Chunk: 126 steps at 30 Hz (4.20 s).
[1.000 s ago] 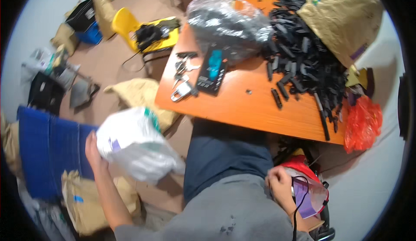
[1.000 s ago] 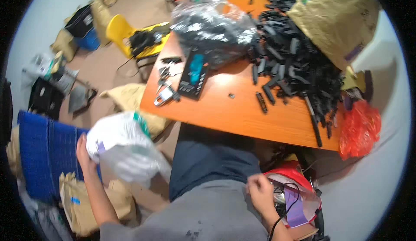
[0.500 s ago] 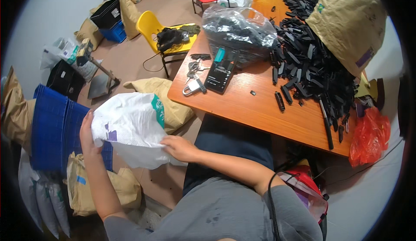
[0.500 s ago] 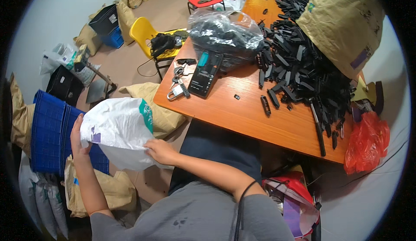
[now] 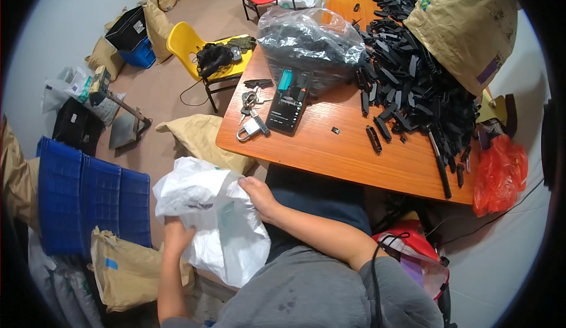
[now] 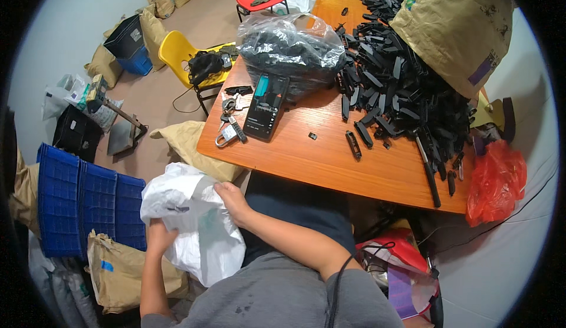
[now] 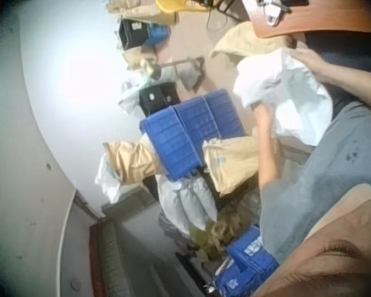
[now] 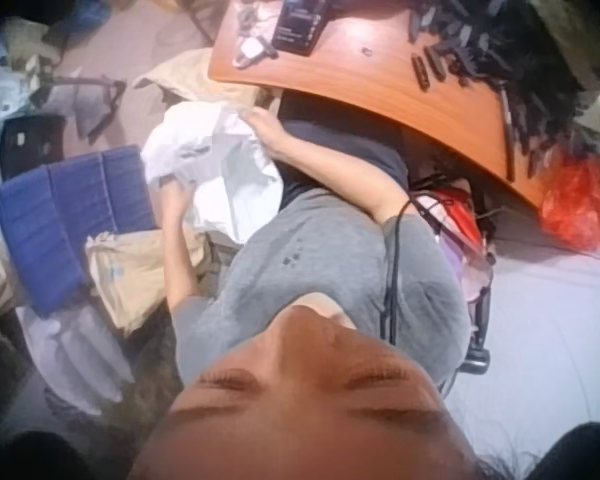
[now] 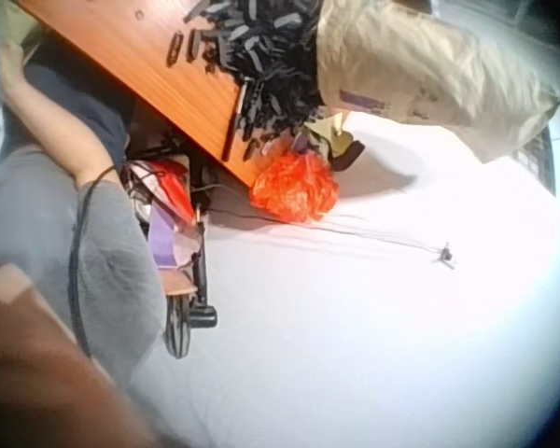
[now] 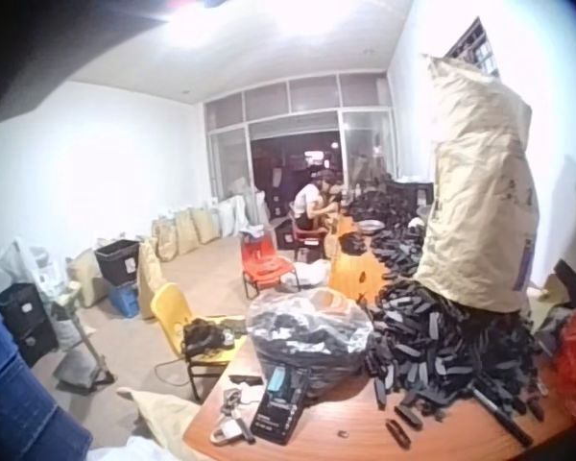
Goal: Manually assembling small plastic components into strips on a workbench.
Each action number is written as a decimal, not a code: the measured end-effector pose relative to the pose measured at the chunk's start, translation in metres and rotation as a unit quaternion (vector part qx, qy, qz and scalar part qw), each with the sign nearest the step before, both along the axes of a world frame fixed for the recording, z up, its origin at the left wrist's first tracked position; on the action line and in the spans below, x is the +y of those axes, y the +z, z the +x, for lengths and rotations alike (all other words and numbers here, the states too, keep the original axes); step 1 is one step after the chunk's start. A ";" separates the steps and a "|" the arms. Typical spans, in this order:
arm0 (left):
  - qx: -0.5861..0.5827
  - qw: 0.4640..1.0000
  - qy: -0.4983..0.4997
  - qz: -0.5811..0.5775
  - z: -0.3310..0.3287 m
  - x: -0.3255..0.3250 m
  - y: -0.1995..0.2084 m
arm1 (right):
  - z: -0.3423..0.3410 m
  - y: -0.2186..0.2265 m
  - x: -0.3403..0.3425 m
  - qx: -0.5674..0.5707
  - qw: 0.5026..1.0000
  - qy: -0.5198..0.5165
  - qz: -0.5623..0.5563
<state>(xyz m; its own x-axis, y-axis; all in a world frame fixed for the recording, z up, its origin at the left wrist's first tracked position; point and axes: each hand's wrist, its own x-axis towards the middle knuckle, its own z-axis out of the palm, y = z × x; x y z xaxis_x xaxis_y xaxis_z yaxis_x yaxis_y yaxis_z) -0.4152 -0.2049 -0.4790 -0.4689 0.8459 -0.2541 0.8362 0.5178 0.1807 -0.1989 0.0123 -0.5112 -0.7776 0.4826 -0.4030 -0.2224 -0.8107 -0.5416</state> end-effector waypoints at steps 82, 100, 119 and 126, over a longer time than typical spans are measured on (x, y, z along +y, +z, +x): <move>-0.393 0.908 0.089 0.115 0.138 0.046 0.120 | 0.056 -0.034 0.043 -0.245 0.953 -0.057 0.168; -0.380 0.903 0.196 0.035 -0.026 0.003 -0.042 | 0.060 0.009 0.020 -0.051 0.948 0.310 -0.057; -0.090 0.772 0.387 0.496 -0.088 0.050 0.022 | 0.021 0.074 -0.017 -0.212 0.793 0.058 0.569; -0.327 0.568 0.432 0.619 -0.008 0.093 0.100 | -0.018 0.096 -0.065 -0.198 0.756 0.234 0.578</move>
